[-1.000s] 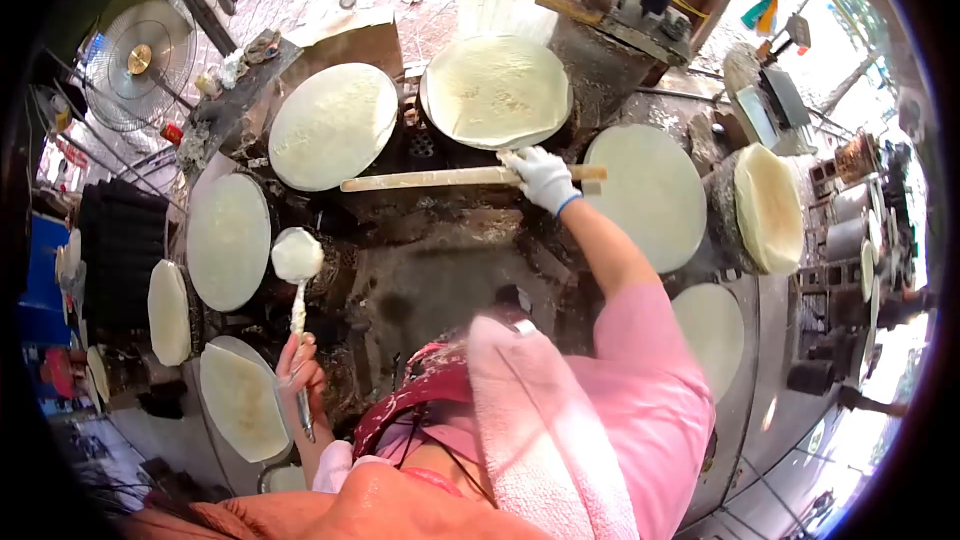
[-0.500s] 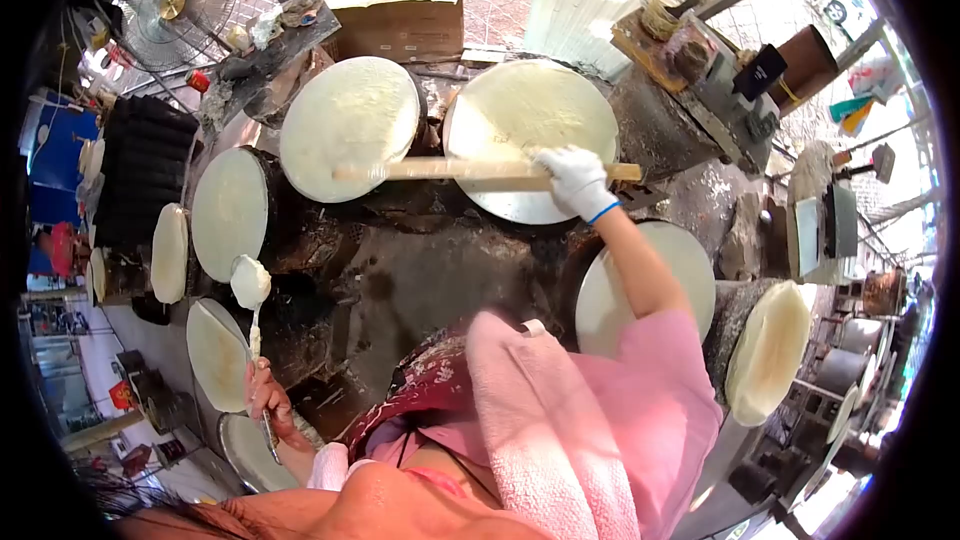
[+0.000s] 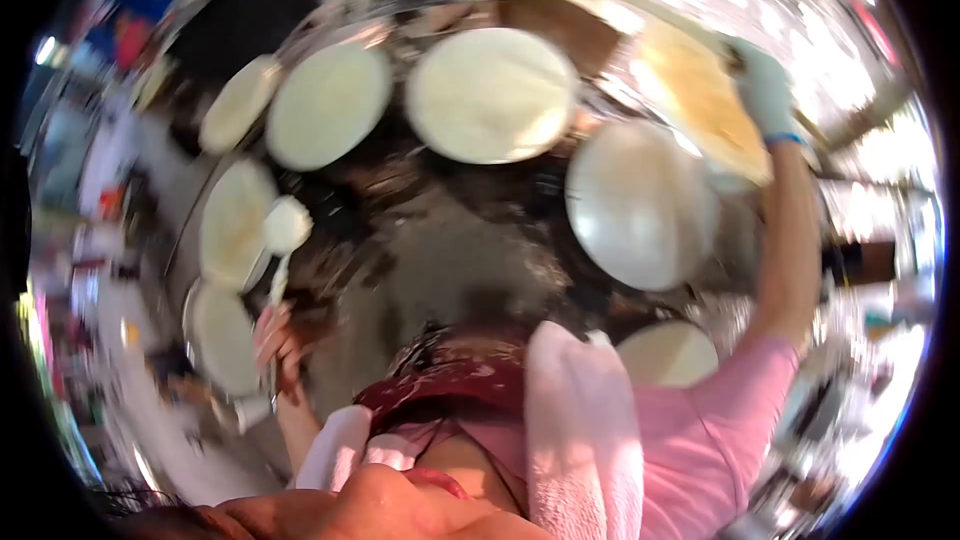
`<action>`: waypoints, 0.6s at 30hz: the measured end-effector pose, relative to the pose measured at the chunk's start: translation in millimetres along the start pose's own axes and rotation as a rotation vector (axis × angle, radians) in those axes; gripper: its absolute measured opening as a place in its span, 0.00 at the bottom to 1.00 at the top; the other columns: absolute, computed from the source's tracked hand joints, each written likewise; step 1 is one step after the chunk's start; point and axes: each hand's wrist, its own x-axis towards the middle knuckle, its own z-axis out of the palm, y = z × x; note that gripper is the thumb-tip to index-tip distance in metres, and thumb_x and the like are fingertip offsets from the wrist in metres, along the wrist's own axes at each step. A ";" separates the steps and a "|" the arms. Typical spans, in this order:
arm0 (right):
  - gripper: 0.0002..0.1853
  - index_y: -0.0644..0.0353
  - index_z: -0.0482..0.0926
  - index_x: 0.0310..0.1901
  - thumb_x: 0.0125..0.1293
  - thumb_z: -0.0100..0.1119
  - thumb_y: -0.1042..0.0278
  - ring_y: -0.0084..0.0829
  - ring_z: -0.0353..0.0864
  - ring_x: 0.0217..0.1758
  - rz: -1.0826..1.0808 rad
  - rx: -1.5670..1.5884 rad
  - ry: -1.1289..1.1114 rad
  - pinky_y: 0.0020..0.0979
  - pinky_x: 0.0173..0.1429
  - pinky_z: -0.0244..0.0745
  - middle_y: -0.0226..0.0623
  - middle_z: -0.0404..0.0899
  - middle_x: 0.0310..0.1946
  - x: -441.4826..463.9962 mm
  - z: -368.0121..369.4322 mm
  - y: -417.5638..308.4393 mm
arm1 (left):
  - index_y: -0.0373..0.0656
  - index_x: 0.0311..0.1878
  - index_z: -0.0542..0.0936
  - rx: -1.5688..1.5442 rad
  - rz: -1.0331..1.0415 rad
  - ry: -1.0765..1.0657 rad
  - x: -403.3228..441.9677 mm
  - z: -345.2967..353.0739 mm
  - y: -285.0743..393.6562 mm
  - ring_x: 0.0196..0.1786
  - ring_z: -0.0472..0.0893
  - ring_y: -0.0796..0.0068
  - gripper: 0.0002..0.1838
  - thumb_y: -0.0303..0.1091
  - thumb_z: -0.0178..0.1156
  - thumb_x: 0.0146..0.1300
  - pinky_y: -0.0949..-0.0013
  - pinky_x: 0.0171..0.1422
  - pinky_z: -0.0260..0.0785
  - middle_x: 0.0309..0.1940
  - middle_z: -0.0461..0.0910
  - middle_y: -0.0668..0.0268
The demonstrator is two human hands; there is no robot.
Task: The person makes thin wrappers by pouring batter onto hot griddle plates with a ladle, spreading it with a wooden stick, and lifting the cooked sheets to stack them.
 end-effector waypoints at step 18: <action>0.10 0.54 0.82 0.43 0.64 0.52 0.69 0.52 0.83 0.39 -0.595 0.279 -0.098 0.49 0.45 0.76 0.49 0.84 0.36 116.1 207.2 -832.8 | 0.35 0.46 0.76 0.355 0.739 0.536 -299.8 11.1 257.0 0.10 0.59 0.84 0.15 0.40 0.51 0.75 0.77 0.13 0.50 0.18 0.64 0.75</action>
